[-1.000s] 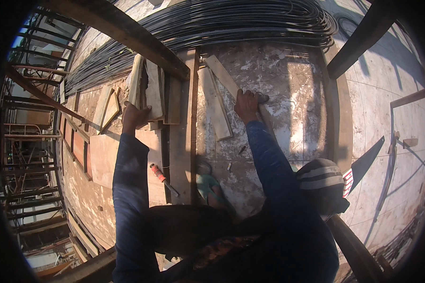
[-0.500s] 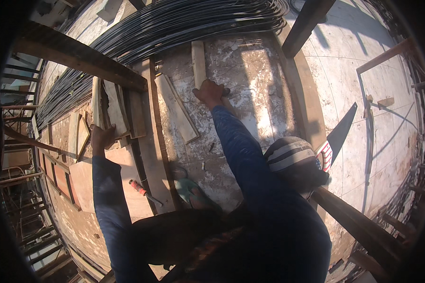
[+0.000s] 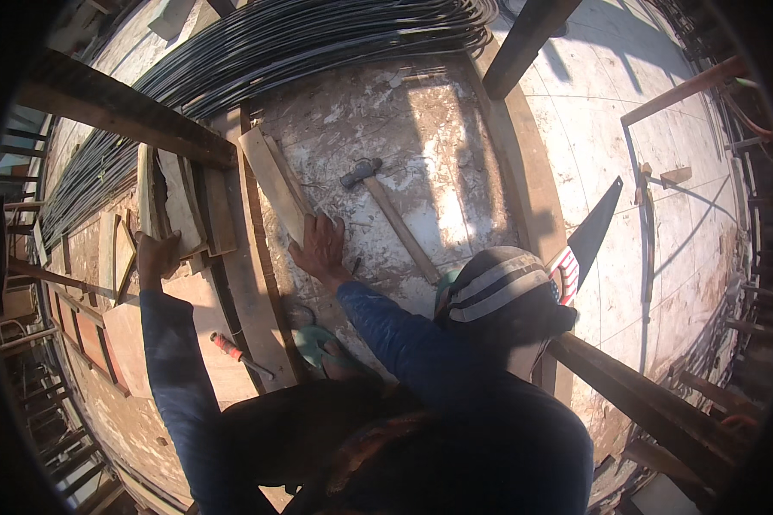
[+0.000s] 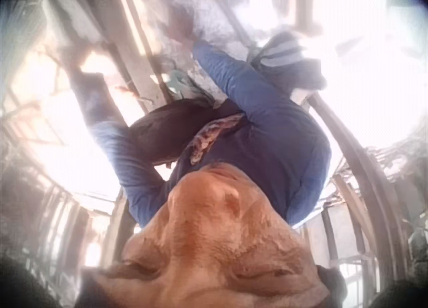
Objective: The person picks up a wooden block, aligns it with another block on the floor, and uses a hammer to strike a nail, then organizes additional wooden blocks and rebar around the workspace.
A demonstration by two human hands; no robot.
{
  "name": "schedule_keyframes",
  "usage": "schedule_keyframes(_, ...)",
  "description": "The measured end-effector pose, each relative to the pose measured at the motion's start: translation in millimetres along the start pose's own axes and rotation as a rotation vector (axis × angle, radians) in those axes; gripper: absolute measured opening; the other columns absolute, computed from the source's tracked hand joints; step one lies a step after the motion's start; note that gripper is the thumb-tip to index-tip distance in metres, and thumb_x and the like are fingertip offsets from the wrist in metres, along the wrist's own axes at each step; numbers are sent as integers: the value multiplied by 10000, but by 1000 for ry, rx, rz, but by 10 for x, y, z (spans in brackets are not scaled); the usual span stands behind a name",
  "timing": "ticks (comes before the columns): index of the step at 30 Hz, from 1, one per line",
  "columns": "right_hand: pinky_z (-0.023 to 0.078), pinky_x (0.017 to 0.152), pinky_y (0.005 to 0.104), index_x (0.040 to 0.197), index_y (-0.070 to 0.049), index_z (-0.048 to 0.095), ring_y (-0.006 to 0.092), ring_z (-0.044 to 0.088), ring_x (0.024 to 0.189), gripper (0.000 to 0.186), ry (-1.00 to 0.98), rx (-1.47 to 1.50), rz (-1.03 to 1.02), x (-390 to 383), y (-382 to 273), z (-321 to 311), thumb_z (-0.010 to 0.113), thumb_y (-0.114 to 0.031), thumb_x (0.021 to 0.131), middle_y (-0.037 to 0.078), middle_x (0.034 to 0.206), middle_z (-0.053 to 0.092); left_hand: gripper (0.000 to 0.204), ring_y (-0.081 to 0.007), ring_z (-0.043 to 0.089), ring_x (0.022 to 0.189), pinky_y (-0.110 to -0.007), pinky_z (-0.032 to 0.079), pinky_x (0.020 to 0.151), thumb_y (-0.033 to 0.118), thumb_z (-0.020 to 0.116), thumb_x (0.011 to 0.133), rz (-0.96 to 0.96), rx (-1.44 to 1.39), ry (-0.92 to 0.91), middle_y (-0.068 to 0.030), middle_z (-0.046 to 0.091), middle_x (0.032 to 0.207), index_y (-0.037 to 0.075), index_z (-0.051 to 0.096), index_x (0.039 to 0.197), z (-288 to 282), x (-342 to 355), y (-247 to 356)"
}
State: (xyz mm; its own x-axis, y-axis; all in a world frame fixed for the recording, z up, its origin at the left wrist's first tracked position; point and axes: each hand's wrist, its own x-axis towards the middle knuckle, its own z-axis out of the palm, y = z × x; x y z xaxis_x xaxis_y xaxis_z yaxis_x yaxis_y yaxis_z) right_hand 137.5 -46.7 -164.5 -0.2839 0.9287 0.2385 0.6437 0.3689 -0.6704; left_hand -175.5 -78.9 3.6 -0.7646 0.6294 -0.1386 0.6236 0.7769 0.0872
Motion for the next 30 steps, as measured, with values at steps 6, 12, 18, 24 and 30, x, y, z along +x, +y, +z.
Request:
schedule_keyframes(6, 303, 897, 498, 1056, 0, 475, 321, 493, 905, 553, -126, -153, 62, -97, 127, 6, 702, -336, 681, 162, 941, 460, 709, -327, 635, 803, -375, 513, 674, 245, 777, 712, 6, -302, 5, -307, 583, 966, -157, 326, 1082, 39, -103, 46)
schedule_keyframes(12, 457, 788, 482, 1142, -1, 419, 352, 518, 982, 694, -194, 37, 465, 82, 126, 81, 747, -390, 670, 199, 1034, 473, 692, -331, 632, 795, -382, 509, 689, 263, 775, 713, 25, -260, -28, -292, 589, 945, -158, 352, 1062, -75, -236, 343)
schedule_keyframes(18, 481, 841, 464, 1188, 5, 412, 354, 526, 1084, 883, -529, 37, 558, 264, 204, 178, 822, -458, 558, 228, 1132, 528, 558, -243, 631, 653, -355, 499, 560, 318, 777, 703, 175, -159, 53, -196, 625, 757, -135, 524, 906, -32, -142, 216)
schedule_keyframes(24, 479, 838, 449, 1145, 0, 337, 399, 547, 1035, 813, -435, 279, 629, 211, 13, 188, 831, -310, 578, 229, 1081, 540, 845, -424, 626, 931, -443, 496, 800, 414, 795, 627, 31, -7, 73, -340, 604, 987, -138, 369, 1105, 25, -37, 68)
schedule_keyframes(30, 456, 795, 416, 1313, -43, 350, 326, 534, 960, 800, -124, -103, 120, 185, -28, 15, 774, -236, 662, 159, 1009, 499, 878, -356, 622, 974, -406, 495, 835, 440, 817, 591, -115, -15, 44, -257, 618, 1016, -82, 379, 1145, -52, -144, 210)
